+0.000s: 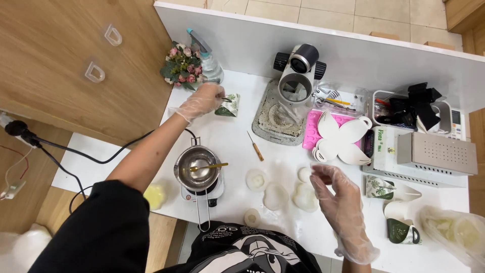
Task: Preparing and finishing a flower-shaped candle or wax melt using a heat gun and packaging.
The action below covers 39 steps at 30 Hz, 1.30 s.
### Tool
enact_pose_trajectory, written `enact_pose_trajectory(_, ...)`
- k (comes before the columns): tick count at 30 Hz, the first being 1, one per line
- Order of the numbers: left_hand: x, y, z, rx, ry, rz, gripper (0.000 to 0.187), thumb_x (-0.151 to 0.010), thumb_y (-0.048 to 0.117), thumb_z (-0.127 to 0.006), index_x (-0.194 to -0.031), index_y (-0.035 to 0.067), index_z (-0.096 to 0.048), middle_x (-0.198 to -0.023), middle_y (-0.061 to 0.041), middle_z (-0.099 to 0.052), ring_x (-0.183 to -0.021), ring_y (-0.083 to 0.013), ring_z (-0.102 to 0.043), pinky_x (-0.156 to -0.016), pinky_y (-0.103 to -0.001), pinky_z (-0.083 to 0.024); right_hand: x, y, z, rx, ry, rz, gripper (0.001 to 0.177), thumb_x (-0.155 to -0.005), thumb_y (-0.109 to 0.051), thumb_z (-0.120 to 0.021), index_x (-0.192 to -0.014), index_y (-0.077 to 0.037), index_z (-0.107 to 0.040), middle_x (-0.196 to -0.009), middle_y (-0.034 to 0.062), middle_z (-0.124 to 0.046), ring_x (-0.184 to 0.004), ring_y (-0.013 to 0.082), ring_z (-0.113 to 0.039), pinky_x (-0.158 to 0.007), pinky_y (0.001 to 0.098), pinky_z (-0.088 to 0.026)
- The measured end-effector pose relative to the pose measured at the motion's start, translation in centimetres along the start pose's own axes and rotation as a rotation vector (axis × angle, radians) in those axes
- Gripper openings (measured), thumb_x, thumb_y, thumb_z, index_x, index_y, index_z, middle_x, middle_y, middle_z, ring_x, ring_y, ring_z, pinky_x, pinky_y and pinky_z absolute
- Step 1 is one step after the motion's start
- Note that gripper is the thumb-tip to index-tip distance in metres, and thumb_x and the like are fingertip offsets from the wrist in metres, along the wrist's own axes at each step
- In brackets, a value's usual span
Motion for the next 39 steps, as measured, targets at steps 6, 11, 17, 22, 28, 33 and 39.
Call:
enact_pose_trajectory(6, -4.6, -9.9, -5.6, -0.094, 0.071, 0.178, 0.014, -0.084, 0.003, -0.069, -0.097, 0.005, -0.076, -0.106, -0.02, -0.071, -0.1, -0.0367, -0.068, -0.093, -0.043, -0.054, 1.8, 7.1, 0.1, 0.192, -0.083, -0.333, 0.029, -0.088, -0.021, -0.073, -0.116, -0.013, -0.076, -0.096, 0.0058, -0.081, -0.087, 0.0149, -0.076, -0.081, 0.0339, -0.059)
enact_pose_trajectory(11, -3.8, -10.5, -5.8, -0.103, 0.1, 0.239, 0.017, -0.087, 0.008, -0.072, -0.104, 0.005, -0.074, -0.114, -0.021, -0.069, -0.107, -0.0391, -0.065, -0.094, -0.046, -0.053, 3.1, 9.5, 0.3, 0.125, -0.067, -0.546, 0.029, -0.089, -0.021, -0.074, -0.116, -0.012, -0.078, -0.094, 0.0075, -0.081, -0.088, 0.0161, -0.072, -0.082, 0.0338, -0.057)
enact_pose_trajectory(17, 0.8, -5.3, 0.9, -0.062, 0.265, -0.098, 0.053, -0.08, 0.028, -0.085, -0.118, -0.003, -0.065, -0.117, -0.025, -0.066, -0.112, -0.0403, -0.063, -0.099, -0.044, -0.049, 1.6, 7.8, 0.1, 0.152, -0.072, -0.41, 0.027, -0.09, -0.02, -0.072, -0.115, -0.01, -0.077, -0.091, 0.0079, -0.079, -0.084, 0.0154, -0.071, -0.079, 0.0323, -0.056)
enact_pose_trajectory(22, 14.8, -2.6, 7.2, 0.37, 0.377, 0.244, 0.044, -0.097, 0.037, -0.07, -0.123, 0.002, -0.067, -0.123, -0.015, -0.066, -0.105, -0.0245, -0.068, -0.09, -0.037, -0.054, 0.8, 7.2, -3.2, 0.096, -0.121, -0.347, 0.03, -0.092, -0.02, -0.072, -0.118, -0.006, -0.075, -0.094, 0.0114, -0.078, -0.084, 0.0179, -0.07, -0.074, 0.0338, -0.056)
enact_pose_trajectory(28, 35.4, -3.6, 4.5, 0.602, 0.582, 0.658, 0.036, -0.095, 0.032, -0.069, -0.117, 0.004, -0.072, -0.101, -0.009, -0.07, -0.093, -0.0153, -0.063, -0.084, -0.03, -0.052, 3.4, 1.9, -13.3, 0.312, -0.729, -0.233, 0.043, -0.089, -0.031, -0.068, -0.127, -0.01, -0.068, -0.104, 0.0105, -0.079, -0.09, 0.0223, -0.075, -0.08, 0.0354, -0.059)
enact_pose_trajectory(33, 45.9, -4.8, -1.3, 0.646, 0.616, 0.981, 0.033, -0.094, 0.028, -0.069, -0.116, 0.004, -0.073, -0.096, -0.009, -0.07, -0.087, -0.0175, -0.062, -0.076, -0.033, -0.052, 6.4, 0.4, -17.6, 0.358, -0.963, -0.144, 0.049, -0.089, -0.036, -0.068, -0.128, -0.006, -0.066, -0.108, 0.0137, -0.079, -0.098, 0.0235, -0.076, -0.088, 0.0369, -0.058)
enact_pose_trajectory(39, 51.1, -3.5, -2.6, 0.572, 0.624, 1.072, 0.032, -0.094, 0.026, -0.067, -0.114, 0.001, -0.071, -0.093, -0.008, -0.074, -0.084, -0.0177, -0.066, -0.076, -0.032, -0.054, 8.0, 1.3, -20.1, 0.485, -1.051, -0.071, 0.053, -0.089, -0.04, -0.066, -0.134, -0.012, -0.063, -0.116, 0.0118, -0.076, -0.103, 0.0236, -0.075, -0.09, 0.0369, -0.058)
Point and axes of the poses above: each hand's wrist, its own x-axis away from the middle knuckle, its own z-axis out of the back of the hand, y = z × x, the point moved 10 cm from there along -x, towards the middle knuckle
